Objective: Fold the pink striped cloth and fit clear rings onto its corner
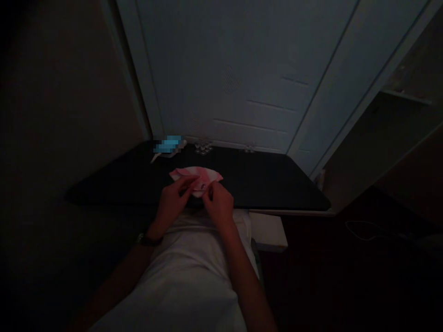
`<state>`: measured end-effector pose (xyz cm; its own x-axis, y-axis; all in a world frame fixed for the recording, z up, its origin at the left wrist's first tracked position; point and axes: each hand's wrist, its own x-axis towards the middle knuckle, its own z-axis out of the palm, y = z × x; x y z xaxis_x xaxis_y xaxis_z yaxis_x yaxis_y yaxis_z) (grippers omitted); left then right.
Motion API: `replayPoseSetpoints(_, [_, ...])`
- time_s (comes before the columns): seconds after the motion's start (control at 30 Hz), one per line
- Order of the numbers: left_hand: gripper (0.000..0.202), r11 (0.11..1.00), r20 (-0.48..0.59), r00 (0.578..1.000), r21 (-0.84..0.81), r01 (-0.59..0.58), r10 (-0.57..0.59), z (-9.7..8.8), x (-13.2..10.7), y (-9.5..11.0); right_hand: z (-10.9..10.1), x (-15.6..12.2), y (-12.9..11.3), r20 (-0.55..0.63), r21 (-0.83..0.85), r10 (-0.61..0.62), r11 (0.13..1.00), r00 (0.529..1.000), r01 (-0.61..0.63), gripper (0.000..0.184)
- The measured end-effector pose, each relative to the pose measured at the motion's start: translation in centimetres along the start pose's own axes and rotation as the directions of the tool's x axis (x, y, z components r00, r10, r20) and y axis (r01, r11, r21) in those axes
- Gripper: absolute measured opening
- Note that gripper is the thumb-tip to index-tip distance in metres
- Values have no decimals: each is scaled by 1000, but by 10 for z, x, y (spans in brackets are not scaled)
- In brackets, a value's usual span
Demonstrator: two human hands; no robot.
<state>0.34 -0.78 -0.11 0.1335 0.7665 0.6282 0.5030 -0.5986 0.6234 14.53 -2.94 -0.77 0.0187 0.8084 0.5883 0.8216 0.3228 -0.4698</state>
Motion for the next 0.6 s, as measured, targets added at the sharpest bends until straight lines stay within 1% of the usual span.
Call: replayPoseSetpoints(0.6, [27,1000,-11,1000,31,-2,2,0,0,1,0,0,1,-3,2,-7,1000,1000,7,11])
